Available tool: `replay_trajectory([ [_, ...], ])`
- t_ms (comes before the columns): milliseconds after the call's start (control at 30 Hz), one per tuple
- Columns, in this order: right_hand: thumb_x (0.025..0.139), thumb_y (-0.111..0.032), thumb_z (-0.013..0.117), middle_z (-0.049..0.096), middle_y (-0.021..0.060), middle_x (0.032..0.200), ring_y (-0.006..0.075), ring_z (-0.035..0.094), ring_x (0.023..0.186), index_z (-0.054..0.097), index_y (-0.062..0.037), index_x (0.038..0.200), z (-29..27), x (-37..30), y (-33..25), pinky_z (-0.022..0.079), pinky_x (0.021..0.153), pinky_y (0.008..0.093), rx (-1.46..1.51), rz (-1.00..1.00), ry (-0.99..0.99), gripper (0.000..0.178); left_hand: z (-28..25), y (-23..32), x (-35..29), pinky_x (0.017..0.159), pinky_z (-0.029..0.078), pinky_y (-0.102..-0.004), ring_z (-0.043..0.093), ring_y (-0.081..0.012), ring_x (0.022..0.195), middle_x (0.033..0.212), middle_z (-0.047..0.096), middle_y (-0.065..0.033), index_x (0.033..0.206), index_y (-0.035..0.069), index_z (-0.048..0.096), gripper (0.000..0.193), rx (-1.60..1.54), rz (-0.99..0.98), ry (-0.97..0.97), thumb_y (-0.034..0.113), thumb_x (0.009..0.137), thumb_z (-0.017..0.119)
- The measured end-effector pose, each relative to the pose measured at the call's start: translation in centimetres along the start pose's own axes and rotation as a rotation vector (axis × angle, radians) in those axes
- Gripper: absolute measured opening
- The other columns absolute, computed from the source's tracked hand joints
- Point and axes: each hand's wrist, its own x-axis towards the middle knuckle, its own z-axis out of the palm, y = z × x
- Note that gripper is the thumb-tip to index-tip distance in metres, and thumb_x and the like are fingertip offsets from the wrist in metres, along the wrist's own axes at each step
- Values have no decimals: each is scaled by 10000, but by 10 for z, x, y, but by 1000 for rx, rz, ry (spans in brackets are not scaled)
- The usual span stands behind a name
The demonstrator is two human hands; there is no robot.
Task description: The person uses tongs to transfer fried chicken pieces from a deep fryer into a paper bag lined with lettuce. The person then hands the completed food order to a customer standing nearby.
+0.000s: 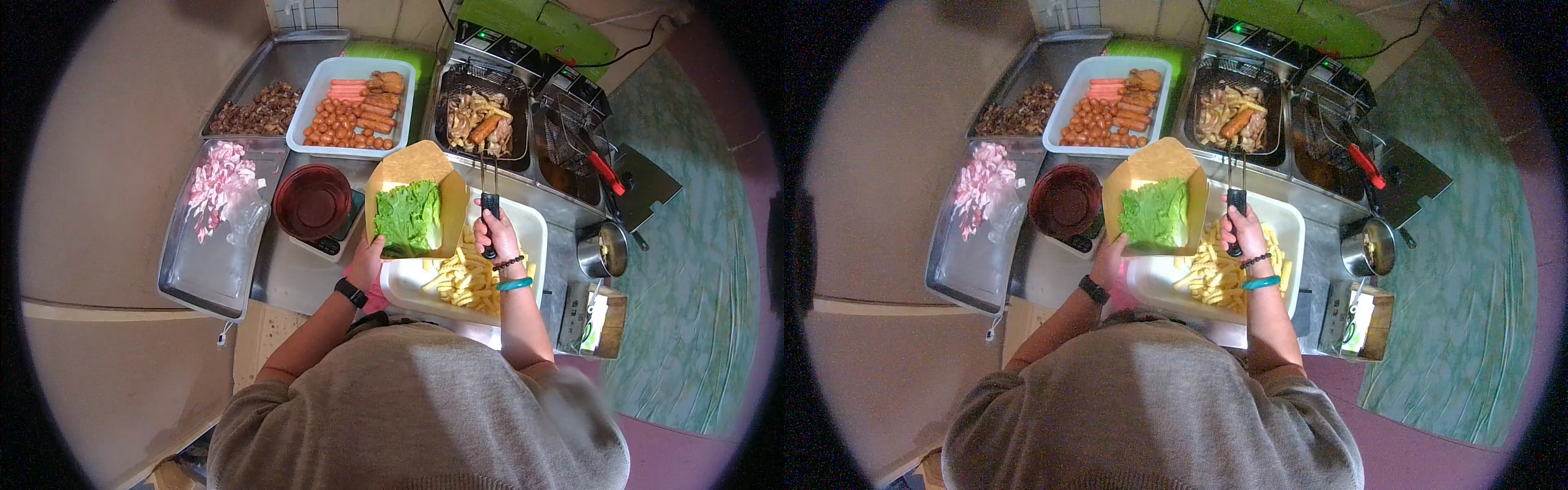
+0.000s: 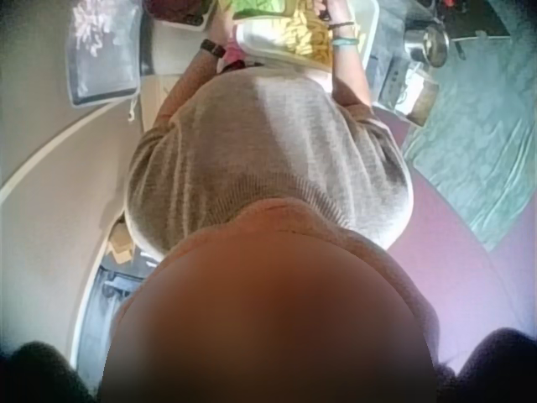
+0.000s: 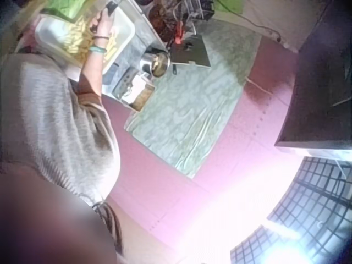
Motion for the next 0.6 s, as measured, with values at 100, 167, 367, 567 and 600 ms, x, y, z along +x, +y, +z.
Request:
replay_trajectory([
  [100, 905, -183, 417, 413, -2, 581, 77, 348, 389, 422, -98, 1147, 1, -1, 2, 344, 347, 234, -8, -11, 16, 257, 4, 8, -3, 787, 465, -314, 483, -189, 997, 1152, 457, -103, 1243, 24, 340, 385, 80, -1, 8, 124, 878, 410],
  [167, 906, -179, 413, 411, -2, 580, 77, 349, 389, 421, -96, 1146, 7, -1, 2, 346, 347, 236, -3, -1, 21, 254, -14, -11, 7, 836, 413, -292, 482, -180, 994, 1142, 478, -107, 1221, 5, 369, 370, 183, 56, 23, 117, 872, 418],
  [367, 909, -175, 401, 405, -1, 577, 77, 350, 388, 423, -94, 1135, 6, -2, 0, 350, 346, 239, -5, -4, 43, 241, 0, 0, 3, 873, 364, -281, 472, -176, 1005, 1131, 494, -111, 1205, -12, 384, 363, 311, 134, 46, 110, 865, 419],
  [567, 908, -170, 399, 400, -3, 574, 73, 351, 389, 427, -94, 1125, 13, -4, -2, 352, 346, 238, -16, 6, 60, 232, -11, -14, 8, 822, 470, -411, 459, -235, 1046, 1170, 414, -99, 1232, 50, 334, 354, 91, 35, -31, 110, 884, 365],
  [600, 907, -170, 399, 399, -3, 574, 72, 350, 389, 427, -94, 1125, 12, -4, -2, 351, 346, 236, -10, 3, 55, 232, -13, -14, 9, 818, 472, -416, 460, -239, 1045, 1173, 411, -100, 1236, 53, 327, 358, 134, 60, -46, 110, 884, 363],
])
